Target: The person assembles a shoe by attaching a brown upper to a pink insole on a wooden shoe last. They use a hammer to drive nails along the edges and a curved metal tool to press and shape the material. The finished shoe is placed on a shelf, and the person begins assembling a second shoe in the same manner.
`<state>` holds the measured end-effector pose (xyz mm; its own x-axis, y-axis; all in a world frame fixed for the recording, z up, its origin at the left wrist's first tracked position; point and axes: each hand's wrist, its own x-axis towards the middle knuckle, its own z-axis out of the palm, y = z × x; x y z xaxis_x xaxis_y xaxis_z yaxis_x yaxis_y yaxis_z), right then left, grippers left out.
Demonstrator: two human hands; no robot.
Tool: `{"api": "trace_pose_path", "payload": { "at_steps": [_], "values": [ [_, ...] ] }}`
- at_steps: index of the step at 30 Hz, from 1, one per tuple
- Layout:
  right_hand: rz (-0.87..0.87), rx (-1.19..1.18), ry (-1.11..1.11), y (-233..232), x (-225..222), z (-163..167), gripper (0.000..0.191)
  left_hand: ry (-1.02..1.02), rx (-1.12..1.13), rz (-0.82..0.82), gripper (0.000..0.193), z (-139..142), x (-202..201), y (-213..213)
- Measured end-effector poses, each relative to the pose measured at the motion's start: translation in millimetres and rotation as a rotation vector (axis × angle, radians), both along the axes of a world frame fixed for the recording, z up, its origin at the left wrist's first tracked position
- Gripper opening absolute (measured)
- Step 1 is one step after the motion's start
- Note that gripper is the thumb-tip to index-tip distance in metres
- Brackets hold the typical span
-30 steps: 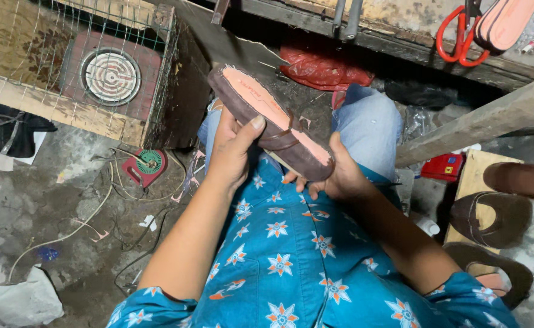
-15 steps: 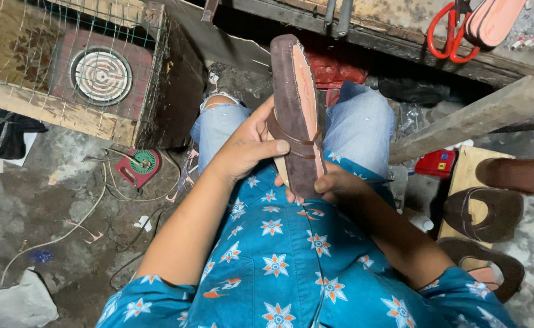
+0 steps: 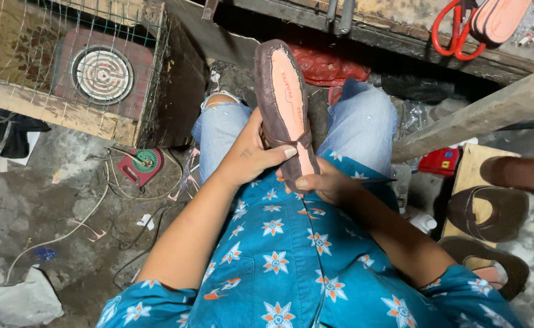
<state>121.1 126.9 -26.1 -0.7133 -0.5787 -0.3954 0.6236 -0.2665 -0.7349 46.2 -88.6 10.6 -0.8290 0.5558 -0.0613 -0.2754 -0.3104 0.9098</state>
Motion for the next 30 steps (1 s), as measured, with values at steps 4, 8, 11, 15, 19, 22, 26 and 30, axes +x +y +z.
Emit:
{"api": "trace_pose_path", "payload": {
  "at_steps": [4,8,11,15,19,22,26,30],
  "values": [
    [0.047,0.029,0.102,0,1,-5,0.061,0.135,-0.111,0.013,0.087,2,1,0],
    [0.041,0.181,0.143,-3,1,1,0.065,0.188,-0.230,0.079,0.088,5,8,2],
    [0.038,0.190,0.202,-8,1,6,0.067,0.276,-0.303,0.137,0.092,10,13,4],
    [0.047,0.253,0.242,-15,1,11,0.071,0.348,-0.228,0.054,0.097,20,13,2],
    [0.015,0.221,0.278,-17,3,15,0.077,0.272,-0.177,-0.032,0.093,35,13,1],
    [0.003,0.343,0.328,-18,2,17,0.079,0.219,-0.096,-0.020,0.088,50,10,3],
    [-0.010,0.337,0.412,-21,2,21,0.086,0.203,0.002,0.044,0.067,71,1,1],
    [-0.023,0.366,0.435,-21,3,22,0.085,0.103,0.114,0.021,0.059,82,-5,2]
  ]
}}
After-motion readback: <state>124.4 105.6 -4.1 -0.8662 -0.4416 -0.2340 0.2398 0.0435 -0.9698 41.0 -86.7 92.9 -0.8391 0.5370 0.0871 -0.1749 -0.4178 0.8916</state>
